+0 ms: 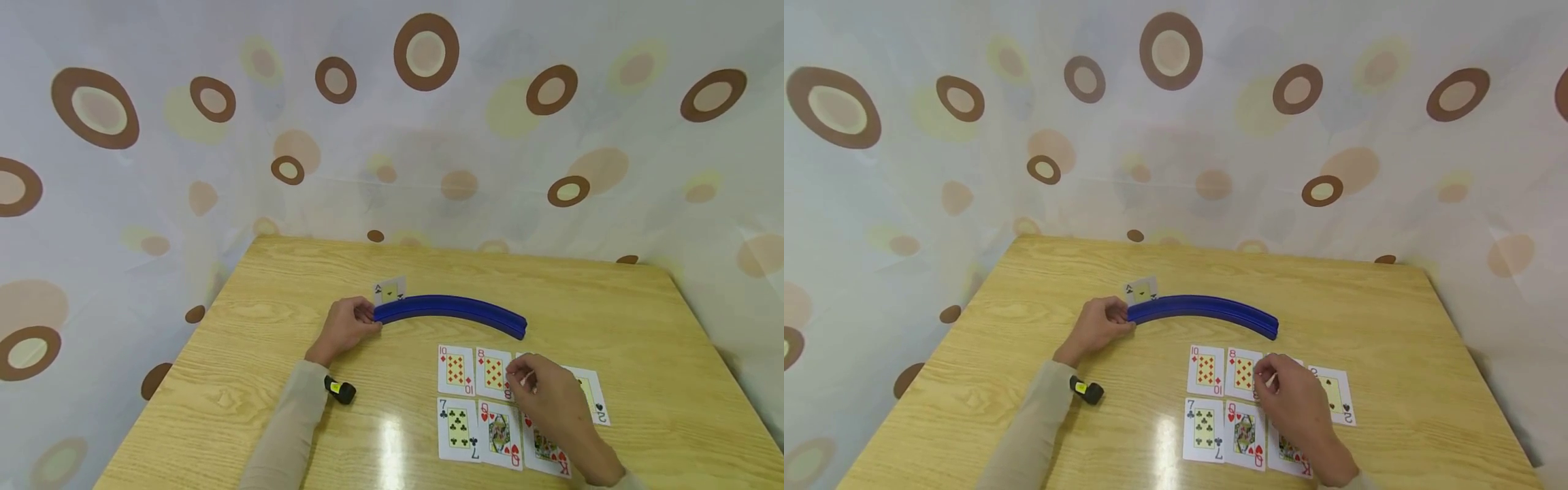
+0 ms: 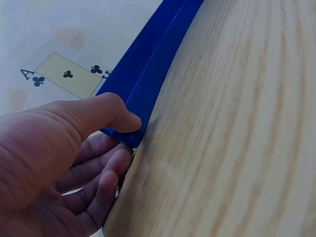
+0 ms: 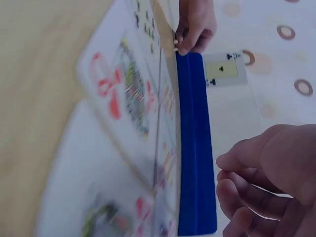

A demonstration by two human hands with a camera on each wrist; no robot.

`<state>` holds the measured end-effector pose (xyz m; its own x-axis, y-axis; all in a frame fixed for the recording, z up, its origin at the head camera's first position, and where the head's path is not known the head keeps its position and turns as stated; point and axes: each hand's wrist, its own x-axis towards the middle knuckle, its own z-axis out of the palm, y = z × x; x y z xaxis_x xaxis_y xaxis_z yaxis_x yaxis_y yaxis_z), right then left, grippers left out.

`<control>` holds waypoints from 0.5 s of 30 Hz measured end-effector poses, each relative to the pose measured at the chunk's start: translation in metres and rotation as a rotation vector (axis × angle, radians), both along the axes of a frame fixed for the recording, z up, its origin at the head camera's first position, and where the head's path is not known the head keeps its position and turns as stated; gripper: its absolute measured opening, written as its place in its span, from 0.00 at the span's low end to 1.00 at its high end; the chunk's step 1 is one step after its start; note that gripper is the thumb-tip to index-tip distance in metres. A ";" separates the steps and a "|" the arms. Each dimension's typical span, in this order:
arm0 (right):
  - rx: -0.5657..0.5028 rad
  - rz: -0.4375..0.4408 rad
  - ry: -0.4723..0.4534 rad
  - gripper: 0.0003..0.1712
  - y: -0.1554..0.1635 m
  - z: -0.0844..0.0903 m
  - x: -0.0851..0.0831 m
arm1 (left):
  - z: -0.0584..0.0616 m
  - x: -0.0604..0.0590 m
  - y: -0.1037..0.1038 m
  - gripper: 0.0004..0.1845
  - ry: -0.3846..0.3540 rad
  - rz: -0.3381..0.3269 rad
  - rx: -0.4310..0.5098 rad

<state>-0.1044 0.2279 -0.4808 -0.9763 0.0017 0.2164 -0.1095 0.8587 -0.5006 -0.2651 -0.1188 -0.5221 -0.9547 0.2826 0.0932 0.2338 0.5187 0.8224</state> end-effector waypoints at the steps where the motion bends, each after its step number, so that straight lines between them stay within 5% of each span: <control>1: 0.022 0.018 0.031 0.04 -0.005 0.001 -0.004 | 0.000 0.000 0.000 0.13 -0.002 0.002 -0.004; 8: 0.166 0.125 0.322 0.07 -0.034 0.005 -0.026 | 0.000 -0.001 0.004 0.14 0.003 -0.016 -0.003; 15: 0.162 0.169 0.388 0.06 -0.052 0.000 -0.041 | 0.000 0.000 0.009 0.13 0.002 -0.034 -0.003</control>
